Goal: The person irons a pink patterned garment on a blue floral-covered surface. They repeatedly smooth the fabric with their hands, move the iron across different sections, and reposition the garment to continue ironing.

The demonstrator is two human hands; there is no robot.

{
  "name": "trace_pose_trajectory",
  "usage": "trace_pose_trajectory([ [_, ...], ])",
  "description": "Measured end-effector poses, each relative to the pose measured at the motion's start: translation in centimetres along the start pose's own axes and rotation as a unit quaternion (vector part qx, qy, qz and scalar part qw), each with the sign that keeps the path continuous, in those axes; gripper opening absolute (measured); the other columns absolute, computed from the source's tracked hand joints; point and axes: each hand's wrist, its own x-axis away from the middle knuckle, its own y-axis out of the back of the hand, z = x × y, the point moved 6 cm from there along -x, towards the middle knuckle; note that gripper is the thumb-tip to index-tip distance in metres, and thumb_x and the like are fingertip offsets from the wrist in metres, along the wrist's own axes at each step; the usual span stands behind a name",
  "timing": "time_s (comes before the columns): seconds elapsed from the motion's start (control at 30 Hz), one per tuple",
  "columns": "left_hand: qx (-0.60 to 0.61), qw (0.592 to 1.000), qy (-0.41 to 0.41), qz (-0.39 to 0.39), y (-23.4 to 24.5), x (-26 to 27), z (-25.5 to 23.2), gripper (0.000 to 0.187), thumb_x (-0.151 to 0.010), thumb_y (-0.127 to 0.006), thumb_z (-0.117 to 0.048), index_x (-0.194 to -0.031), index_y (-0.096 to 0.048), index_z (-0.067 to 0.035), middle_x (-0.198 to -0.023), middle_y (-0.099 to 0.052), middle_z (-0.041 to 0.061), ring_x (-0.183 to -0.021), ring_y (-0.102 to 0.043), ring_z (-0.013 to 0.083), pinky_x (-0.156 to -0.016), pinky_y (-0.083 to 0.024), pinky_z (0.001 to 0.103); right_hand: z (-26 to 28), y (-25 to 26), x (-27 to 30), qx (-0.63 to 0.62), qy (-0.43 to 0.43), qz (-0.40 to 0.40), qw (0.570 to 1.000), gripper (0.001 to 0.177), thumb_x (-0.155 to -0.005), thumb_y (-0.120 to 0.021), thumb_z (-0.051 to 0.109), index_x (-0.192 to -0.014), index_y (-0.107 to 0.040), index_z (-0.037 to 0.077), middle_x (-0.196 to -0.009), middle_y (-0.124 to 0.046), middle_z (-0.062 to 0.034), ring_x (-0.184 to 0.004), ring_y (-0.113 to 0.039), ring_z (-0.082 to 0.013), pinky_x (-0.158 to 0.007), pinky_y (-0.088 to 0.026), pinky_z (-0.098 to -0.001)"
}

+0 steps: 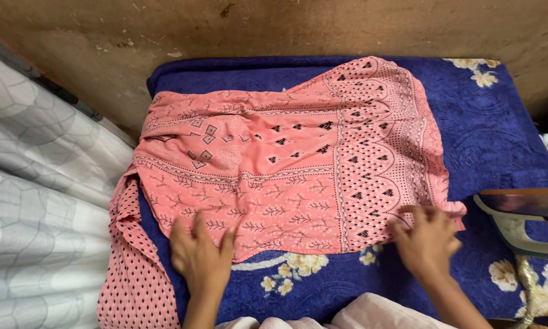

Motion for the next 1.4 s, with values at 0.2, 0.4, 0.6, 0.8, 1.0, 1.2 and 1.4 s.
trace_pose_trajectory([
  [0.2, 0.136, 0.972, 0.177, -0.069, 0.5, 1.9, 4.4, 0.073, -0.078, -0.084, -0.023, -0.135, -0.046, 0.004, -0.123, -0.053, 0.027, -0.116, -0.052, 0.0424, -0.102, -0.041, 0.055, -12.1, -3.4, -1.4, -0.127, -0.104, -0.192, 0.968, 0.055, -0.090, -0.081, 0.035, -0.129, -0.063, 0.002, -0.126, -0.057, -0.0279, -0.116, -0.050, -0.0424, -0.099, -0.041, -0.0543],
  [0.4, 0.572, 0.726, 0.365, -0.112, -3.1, -1.4, 7.2, 0.064, -0.075, -0.079, -0.002, -0.124, -0.039, -0.009, -0.108, -0.063, 0.017, -0.097, -0.066, 0.0270, -0.083, -0.055, 0.040, -15.2, -5.9, -5.2, -0.398, -0.265, 0.013, 0.878, 0.027, -0.086, -0.074, 0.021, -0.101, -0.076, -0.002, -0.085, -0.060, -0.0054, -0.078, -0.052, -0.0208, -0.067, -0.041, -0.0430],
  [0.6, 0.732, 0.557, 0.376, 0.112, -3.4, -4.5, 6.0, 0.057, -0.078, -0.075, -0.005, -0.130, -0.053, -0.008, -0.120, -0.068, 0.011, -0.108, -0.068, 0.0255, -0.093, -0.056, 0.045, -12.4, -4.1, -4.9, -0.428, -0.270, 0.019, 0.862, 0.028, -0.089, -0.073, 0.024, -0.103, -0.072, 0.001, -0.093, -0.067, -0.0062, -0.082, -0.058, -0.0196, -0.074, -0.047, -0.0392],
  [0.8, 0.765, 0.529, 0.341, 0.135, -3.9, -4.7, 6.3, 0.055, -0.085, -0.074, -0.015, -0.137, -0.058, -0.008, -0.131, -0.068, 0.008, -0.121, -0.066, 0.0251, -0.106, -0.053, 0.046, -12.5, -3.6, -2.3, -0.806, -0.253, 0.051, 0.533, 0.037, -0.098, -0.051, 0.018, -0.130, -0.061, 0.003, -0.126, -0.070, -0.0112, -0.121, -0.066, -0.0281, -0.105, -0.047, -0.0497],
  [1.0, 0.811, 0.485, 0.328, 0.012, -2.7, -4.0, 7.1, 0.049, -0.094, -0.067, -0.024, -0.139, -0.056, -0.009, -0.144, -0.061, 0.009, -0.136, -0.056, 0.0279, -0.116, -0.037, 0.051, -16.7, -5.8, -1.2, -0.825, -0.320, -0.016, 0.466, 0.028, -0.094, -0.058, 0.002, -0.121, -0.056, 0.010, -0.126, -0.068, -0.0105, -0.124, -0.068, -0.0284, -0.106, -0.048, -0.0507],
  [1.2, 0.771, 0.516, 0.373, 0.031, -3.3, 0.6, 8.9, 0.051, -0.094, -0.061, -0.027, -0.143, -0.055, -0.013, -0.141, -0.063, 0.006, -0.132, -0.057, 0.0274, -0.112, -0.041, 0.054, -22.0, -8.8, 0.8, -0.770, -0.344, -0.036, 0.535, 0.022, -0.095, -0.066, -0.001, -0.114, -0.060, 0.008, -0.123, -0.068, -0.0107, -0.114, -0.071, -0.0245, -0.098, -0.055, -0.0447],
  [1.4, 0.663, 0.642, 0.372, -0.092, -2.1, 3.4, 12.4, 0.049, -0.095, -0.069, -0.011, -0.143, -0.061, -0.002, -0.132, -0.065, 0.012, -0.119, -0.064, 0.0269, -0.102, -0.054, 0.046, -21.4, -7.7, 3.2, -0.748, -0.343, -0.084, 0.561, 0.025, -0.093, -0.072, -0.004, -0.110, -0.058, 0.008, -0.125, -0.061, -0.0073, -0.112, -0.071, -0.0236, -0.096, -0.057, -0.0429],
])
